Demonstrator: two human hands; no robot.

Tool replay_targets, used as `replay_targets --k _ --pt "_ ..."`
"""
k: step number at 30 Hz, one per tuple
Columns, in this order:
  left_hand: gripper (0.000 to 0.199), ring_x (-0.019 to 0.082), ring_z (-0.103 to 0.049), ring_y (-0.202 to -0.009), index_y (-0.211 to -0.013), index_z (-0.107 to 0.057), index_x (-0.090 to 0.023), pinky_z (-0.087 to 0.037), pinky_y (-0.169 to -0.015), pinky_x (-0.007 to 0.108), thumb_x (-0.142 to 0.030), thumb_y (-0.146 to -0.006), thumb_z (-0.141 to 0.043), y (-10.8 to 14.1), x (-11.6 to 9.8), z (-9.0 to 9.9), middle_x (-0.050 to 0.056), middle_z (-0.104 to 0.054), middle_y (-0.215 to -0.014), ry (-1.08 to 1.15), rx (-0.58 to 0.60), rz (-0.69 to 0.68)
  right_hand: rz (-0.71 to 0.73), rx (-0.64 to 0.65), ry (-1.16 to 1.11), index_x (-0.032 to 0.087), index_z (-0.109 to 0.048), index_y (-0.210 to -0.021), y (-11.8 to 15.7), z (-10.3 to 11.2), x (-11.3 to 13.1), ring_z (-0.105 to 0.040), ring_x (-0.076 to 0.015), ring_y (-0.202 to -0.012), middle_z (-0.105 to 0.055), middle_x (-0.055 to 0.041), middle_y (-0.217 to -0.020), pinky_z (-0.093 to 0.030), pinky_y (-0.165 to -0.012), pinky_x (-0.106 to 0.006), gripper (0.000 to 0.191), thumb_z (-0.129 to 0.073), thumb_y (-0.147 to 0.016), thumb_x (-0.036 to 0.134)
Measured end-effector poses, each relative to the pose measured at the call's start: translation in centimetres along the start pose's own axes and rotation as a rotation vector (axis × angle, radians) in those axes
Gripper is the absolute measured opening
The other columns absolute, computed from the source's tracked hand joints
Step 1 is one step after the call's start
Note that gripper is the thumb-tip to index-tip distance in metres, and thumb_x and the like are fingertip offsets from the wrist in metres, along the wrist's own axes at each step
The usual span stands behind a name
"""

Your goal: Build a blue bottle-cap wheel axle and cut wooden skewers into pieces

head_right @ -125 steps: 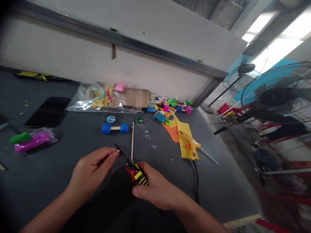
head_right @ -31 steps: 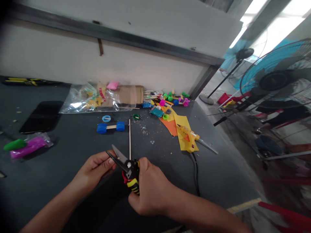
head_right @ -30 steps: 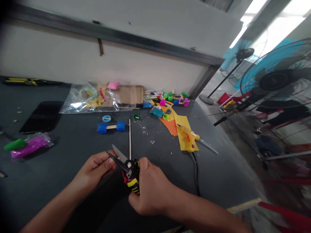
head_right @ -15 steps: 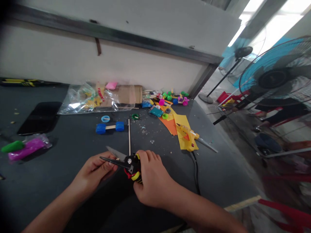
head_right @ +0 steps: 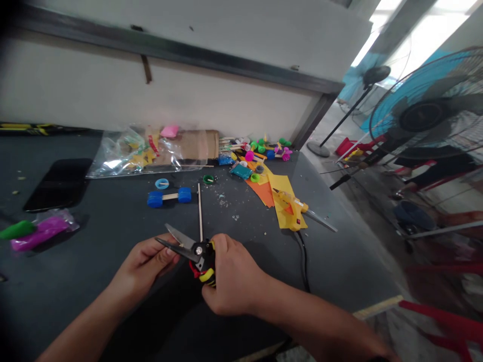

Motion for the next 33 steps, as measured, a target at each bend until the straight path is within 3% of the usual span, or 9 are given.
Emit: replay_targets --k 4,7,12,17,26,30,33 --pt "0.033 0.006 -0.030 -0.046 -0.062 -0.054 -0.015 -0.023 -0.042 0.019 -0.042 -0.079 -0.059 -0.3 0.5 0.0 -0.004 -0.040 -0.055 0.060 -0.015 0.011 -0.013 -0.012 0.020 0.020 -0.036 -0.090 -0.2 0.0 -0.3 -0.048 -0.0187 -0.076 -0.049 -0.0050 -0.087 -0.043 -0.070 -0.034 0.035 -0.052 -0.059 0.019" --pt "0.032 0.005 -0.029 -0.044 -0.062 -0.055 -0.015 -0.021 -0.040 0.019 -0.042 -0.079 -0.059 -0.5 0.7 -0.1 -0.005 -0.039 -0.052 0.071 -0.032 -0.004 0.031 -0.066 0.009 0.018 -0.039 -0.097 -0.5 -0.1 -0.5 -0.050 -0.0205 -0.084 -0.050 -0.0071 -0.094 -0.043 -0.077 -0.036 0.040 -0.053 -0.060 0.018" --pt "0.027 0.005 -0.035 -0.044 -0.067 -0.058 -0.016 -0.025 -0.039 0.019 -0.041 -0.078 -0.060 -0.7 0.5 -0.2 -0.003 -0.046 -0.057 0.124 -0.112 -0.026 0.080 -0.153 -0.042 0.016 -0.029 -0.128 -0.5 -0.4 -0.6 -0.043 -0.0257 -0.111 -0.046 -0.0128 -0.120 -0.036 -0.097 -0.042 0.072 -0.058 -0.062 0.021" --pt "0.024 0.006 -0.035 -0.045 -0.069 -0.056 -0.017 -0.028 -0.041 0.018 -0.038 -0.081 -0.058 -0.7 -0.2 -0.1 -0.005 -0.040 -0.055 0.149 -0.173 -0.022 0.028 -0.173 -0.067 0.015 -0.020 -0.138 0.2 -0.6 -1.7 -0.041 -0.0277 -0.118 -0.043 -0.0146 -0.128 -0.033 -0.101 -0.045 0.089 -0.060 -0.059 0.020" --pt "0.026 0.007 -0.032 -0.048 -0.071 -0.055 -0.017 -0.034 -0.042 0.018 -0.039 -0.086 -0.052 -1.0 -0.8 0.1 -0.005 -0.035 -0.055 0.201 -0.254 -0.025 -0.005 -0.257 -0.676 0.022 -0.032 -0.134 -1.0 1.9 -4.2 -0.054 -0.0214 -0.107 -0.055 -0.0095 -0.118 -0.043 -0.090 -0.039 0.065 -0.050 -0.071 0.023" --pt "0.025 0.007 -0.027 -0.047 -0.075 -0.055 -0.018 -0.033 -0.039 0.017 -0.039 -0.086 -0.051 -1.1 -0.9 0.2 -0.005 -0.033 -0.056 0.248 -0.296 0.016 -0.209 -0.144 -0.631 0.021 -0.047 -0.121 -0.7 1.8 -5.1 -0.056 -0.0224 -0.103 -0.059 -0.0084 -0.113 -0.044 -0.087 -0.038 0.053 -0.057 -0.069 0.029" --pt "0.023 0.007 -0.023 -0.047 -0.073 -0.054 -0.018 -0.030 -0.038 0.016 -0.036 -0.086 -0.051 -1.0 -1.0 0.3 -0.006 -0.027 -0.055 0.322 -0.316 0.057 -0.237 -0.125 -0.549 0.020 -0.053 -0.108 -0.6 1.3 -5.3 -0.057 -0.0200 -0.095 -0.061 -0.0053 -0.104 -0.046 -0.082 -0.033 0.041 -0.058 -0.067 0.026"
Point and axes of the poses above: each hand's wrist, its own y-axis away from the middle knuckle, its own z-axis out of the back of the hand, x = y × z, the point moved 3 cm from there along -y, towards the middle knuckle
